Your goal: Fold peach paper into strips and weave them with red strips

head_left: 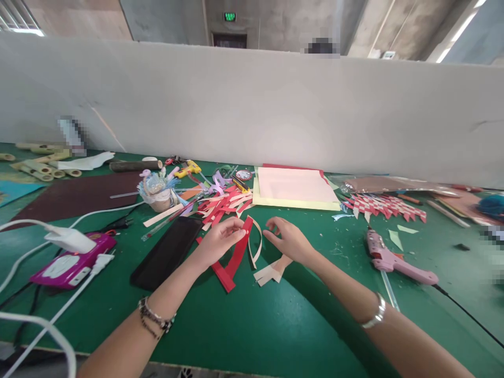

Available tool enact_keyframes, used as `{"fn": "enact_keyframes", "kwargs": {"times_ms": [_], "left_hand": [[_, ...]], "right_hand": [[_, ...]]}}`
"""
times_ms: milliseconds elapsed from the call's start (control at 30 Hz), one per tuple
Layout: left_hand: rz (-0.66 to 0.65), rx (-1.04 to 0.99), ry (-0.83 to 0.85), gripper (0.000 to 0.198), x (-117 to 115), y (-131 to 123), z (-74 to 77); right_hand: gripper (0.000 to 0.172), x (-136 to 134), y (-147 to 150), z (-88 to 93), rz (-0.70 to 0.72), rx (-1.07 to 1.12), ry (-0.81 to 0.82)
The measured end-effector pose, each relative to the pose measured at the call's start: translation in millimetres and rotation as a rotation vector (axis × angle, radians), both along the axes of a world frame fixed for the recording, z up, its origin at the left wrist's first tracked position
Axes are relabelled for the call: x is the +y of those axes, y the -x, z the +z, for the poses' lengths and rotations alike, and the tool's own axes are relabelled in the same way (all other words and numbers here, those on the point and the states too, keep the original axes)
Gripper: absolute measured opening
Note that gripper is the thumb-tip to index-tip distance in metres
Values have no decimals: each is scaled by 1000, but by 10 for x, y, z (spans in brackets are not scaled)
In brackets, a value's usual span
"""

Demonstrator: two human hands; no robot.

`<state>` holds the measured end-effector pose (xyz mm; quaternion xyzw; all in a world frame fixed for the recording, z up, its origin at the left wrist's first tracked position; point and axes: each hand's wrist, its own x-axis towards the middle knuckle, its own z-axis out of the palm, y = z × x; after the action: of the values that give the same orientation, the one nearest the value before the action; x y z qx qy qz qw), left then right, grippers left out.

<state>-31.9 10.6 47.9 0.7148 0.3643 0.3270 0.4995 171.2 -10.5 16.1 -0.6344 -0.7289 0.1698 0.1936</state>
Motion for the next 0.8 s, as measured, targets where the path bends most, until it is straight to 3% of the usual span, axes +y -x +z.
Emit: {"fn": "enact_keyframes", "kwargs": {"times_ms": [100, 233, 367, 533, 667, 800], "left_hand": [[21, -28, 23, 22, 4, 10, -31], [92, -72, 94, 24, 36, 44, -103], [74, -177, 200, 23, 57, 64, -124], [-3, -372, 326, 20, 38, 61, -32], [-38, -379, 323, 22, 26, 65, 57], [-36, -387, 295, 18, 19, 35, 167]], "right_hand": [[25, 232, 197, -69, -26, -12, -3], [2, 376, 347, -165, -66, 20, -29], [10, 405, 293, -162, -98, 164, -8], [11, 382, 99, -79, -73, 489, 81], [7, 262, -37, 65, -58, 762, 137], [25, 80, -171, 280, -48, 957, 140]]}}
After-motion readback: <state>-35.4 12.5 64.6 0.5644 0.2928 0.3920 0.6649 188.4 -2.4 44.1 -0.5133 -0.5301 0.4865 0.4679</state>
